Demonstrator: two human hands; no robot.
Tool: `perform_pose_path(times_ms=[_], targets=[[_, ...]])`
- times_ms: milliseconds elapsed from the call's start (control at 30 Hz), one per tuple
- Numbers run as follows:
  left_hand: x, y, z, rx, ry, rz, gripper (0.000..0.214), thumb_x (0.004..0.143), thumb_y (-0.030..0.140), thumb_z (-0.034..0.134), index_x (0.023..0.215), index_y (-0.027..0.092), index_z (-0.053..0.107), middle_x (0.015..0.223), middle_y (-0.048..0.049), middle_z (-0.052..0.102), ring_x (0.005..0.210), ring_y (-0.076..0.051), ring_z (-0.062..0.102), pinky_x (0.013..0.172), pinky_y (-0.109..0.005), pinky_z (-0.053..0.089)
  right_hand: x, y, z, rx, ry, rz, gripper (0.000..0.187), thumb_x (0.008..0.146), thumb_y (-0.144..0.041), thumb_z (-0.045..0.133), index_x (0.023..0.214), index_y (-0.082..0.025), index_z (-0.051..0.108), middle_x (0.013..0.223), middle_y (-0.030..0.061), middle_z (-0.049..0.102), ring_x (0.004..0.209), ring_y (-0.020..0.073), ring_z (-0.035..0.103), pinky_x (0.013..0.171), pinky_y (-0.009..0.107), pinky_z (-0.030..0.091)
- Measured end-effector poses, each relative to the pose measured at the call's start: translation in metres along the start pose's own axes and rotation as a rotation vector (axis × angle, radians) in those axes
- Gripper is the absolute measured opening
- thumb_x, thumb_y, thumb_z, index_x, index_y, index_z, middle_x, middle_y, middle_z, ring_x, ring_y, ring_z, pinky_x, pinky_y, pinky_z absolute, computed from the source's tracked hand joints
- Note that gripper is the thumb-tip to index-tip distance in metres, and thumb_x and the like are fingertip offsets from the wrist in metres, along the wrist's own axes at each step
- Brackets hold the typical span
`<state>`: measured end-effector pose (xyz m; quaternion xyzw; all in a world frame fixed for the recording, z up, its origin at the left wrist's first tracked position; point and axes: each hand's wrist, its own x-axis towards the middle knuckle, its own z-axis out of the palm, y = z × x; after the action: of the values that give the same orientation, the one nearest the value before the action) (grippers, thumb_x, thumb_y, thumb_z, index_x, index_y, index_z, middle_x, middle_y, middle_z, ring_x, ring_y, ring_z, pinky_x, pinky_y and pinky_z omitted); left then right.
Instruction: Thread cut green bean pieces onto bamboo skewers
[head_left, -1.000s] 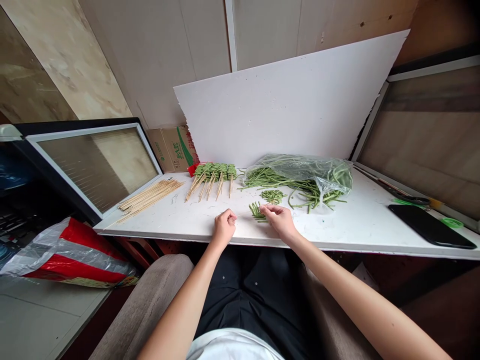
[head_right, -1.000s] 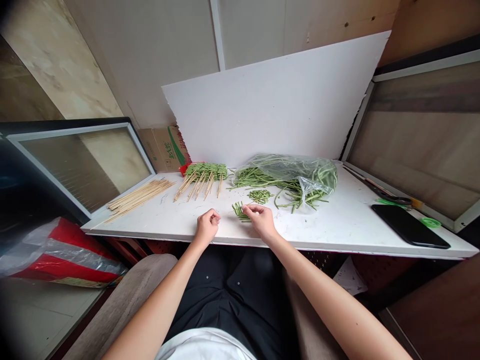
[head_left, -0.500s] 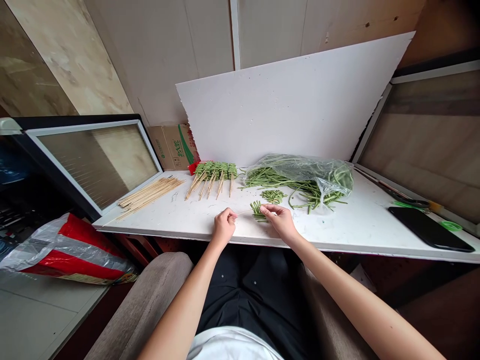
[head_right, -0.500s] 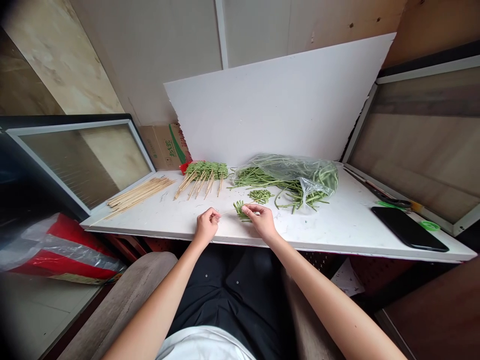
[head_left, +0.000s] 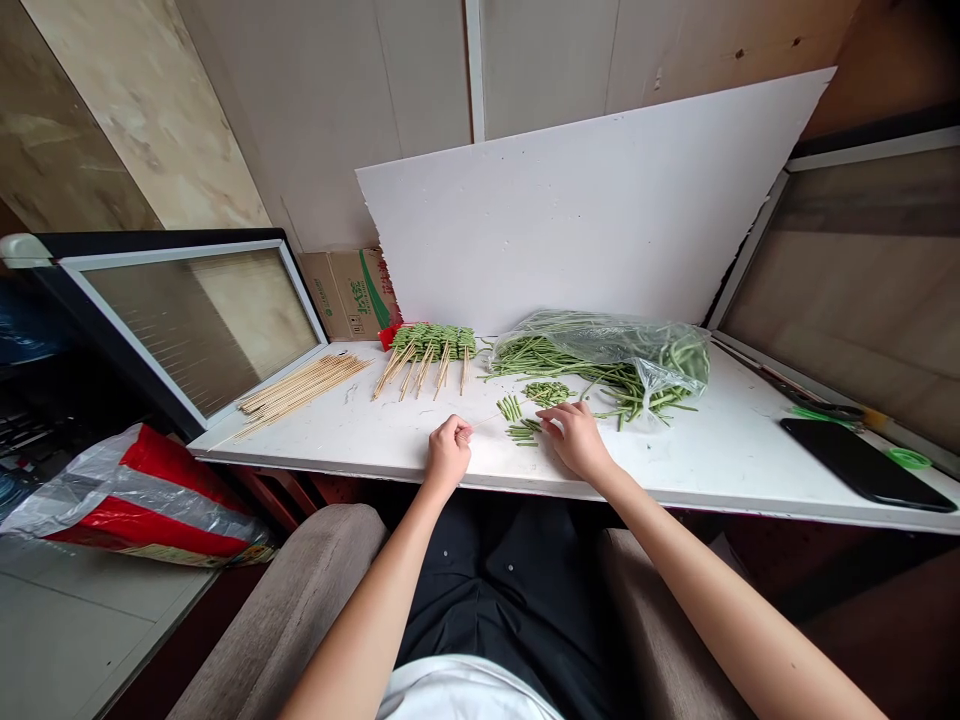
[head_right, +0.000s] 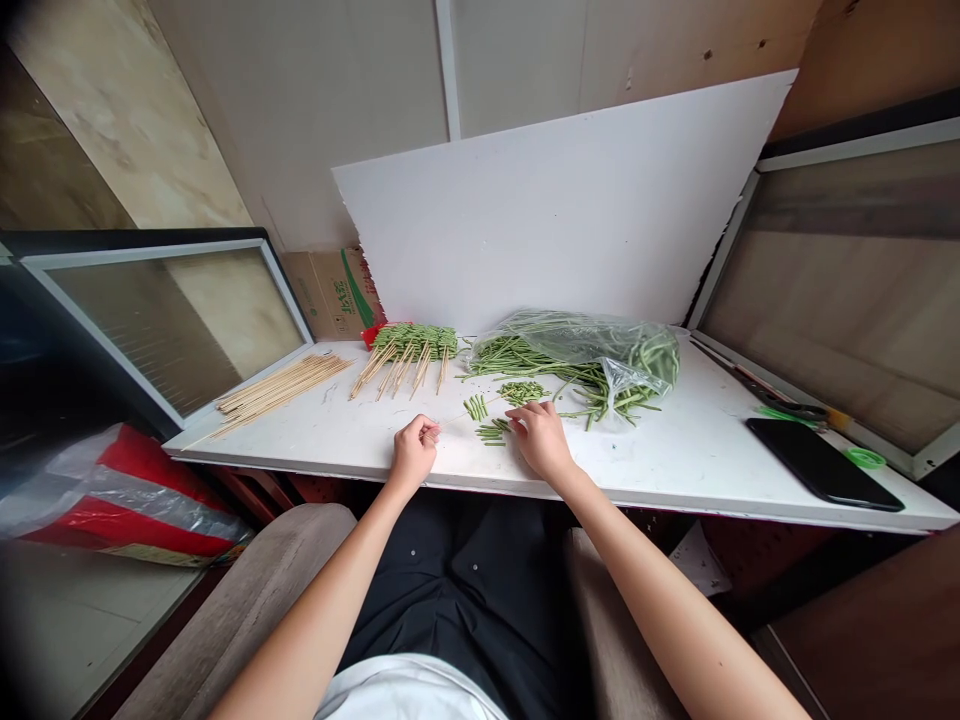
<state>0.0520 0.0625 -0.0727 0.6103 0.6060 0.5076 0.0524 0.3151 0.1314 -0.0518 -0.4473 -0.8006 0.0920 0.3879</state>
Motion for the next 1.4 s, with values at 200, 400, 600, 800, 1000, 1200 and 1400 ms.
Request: perform_pose_path(times_ms=[200,400,600,800,1000,1200,1400], targets=[[0.000,-0.001,0.002,0.013,-0.006,0.004,0.019,0.090,0.008,0.053,0.085,0.022,0.064,0.079,-0.0027,0.073,0.073,-0.018,0.067,0.070,-0.027,0.047,0.003,0.002,0.011,-0.267,-0.038,-0.043,0.032,0.100,-0.029,0.052,0.103,-0.026,0.084,0.104,0.0167,0.073,0.109,0.0394,0.053,0.088,0.050,0.041],[-0.001,-0.001,0.002,0.016,-0.011,0.005,0.018,0.091,0.009,0.053,0.086,0.022,0.064,0.081,-0.0032,0.074,0.073,-0.018,0.067,0.069,-0.027,0.047,0.006,0.003,0.011,-0.134,-0.009,0.003,0.030,0.098,-0.031,0.054,0.091,-0.022,0.082,0.096,0.0174,0.074,0.108,0.0388,0.057,0.089,0.048,0.043],[-0.001,0.001,0.001,0.021,-0.003,-0.002,0.016,0.090,0.010,0.055,0.085,0.022,0.065,0.077,-0.0032,0.072,0.073,-0.019,0.067,0.070,-0.028,0.047,0.008,0.019,0.002,0.572,0.065,0.302,0.042,0.088,-0.057,0.068,0.105,-0.020,0.077,0.097,0.0117,0.078,0.091,0.0285,0.069,0.085,0.041,0.050],[-0.002,0.001,0.001,0.025,-0.014,0.014,0.017,0.090,0.010,0.054,0.085,0.022,0.064,0.077,-0.0032,0.072,0.074,-0.019,0.067,0.069,-0.027,0.046,0.012,0.026,-0.004,0.976,0.095,0.447,0.057,0.073,-0.072,0.078,0.103,-0.023,0.076,0.101,0.0084,0.077,0.095,0.0261,0.069,0.078,0.035,0.053],[-0.002,0.001,0.002,0.065,-0.048,0.016,0.017,0.091,0.009,0.054,0.085,0.022,0.064,0.079,-0.0034,0.072,0.075,-0.019,0.067,0.070,-0.027,0.045,0.010,0.020,-0.008,1.164,0.000,0.476,0.046,0.071,-0.064,0.087,0.094,-0.025,0.077,0.099,0.0051,0.076,0.090,0.0217,0.067,0.071,0.029,0.052],[-0.003,-0.002,0.003,0.073,-0.057,0.027,0.018,0.091,0.009,0.054,0.087,0.022,0.065,0.083,-0.0037,0.074,0.077,-0.019,0.067,0.069,-0.027,0.044,0.009,0.012,-0.011,1.182,-0.030,0.497,0.038,0.074,-0.059,0.087,0.092,-0.025,0.079,0.096,0.0033,0.074,0.085,0.0184,0.064,0.069,0.027,0.049],[-0.002,-0.003,0.004,0.086,-0.048,0.024,0.016,0.091,0.010,0.055,0.087,0.021,0.065,0.082,-0.0038,0.074,0.074,-0.019,0.066,0.068,-0.027,0.043,0.009,0.008,-0.013,1.210,-0.032,0.500,0.037,0.074,-0.058,0.088,0.091,-0.025,0.080,0.092,0.0019,0.071,0.077,0.0146,0.058,0.064,0.024,0.046]])
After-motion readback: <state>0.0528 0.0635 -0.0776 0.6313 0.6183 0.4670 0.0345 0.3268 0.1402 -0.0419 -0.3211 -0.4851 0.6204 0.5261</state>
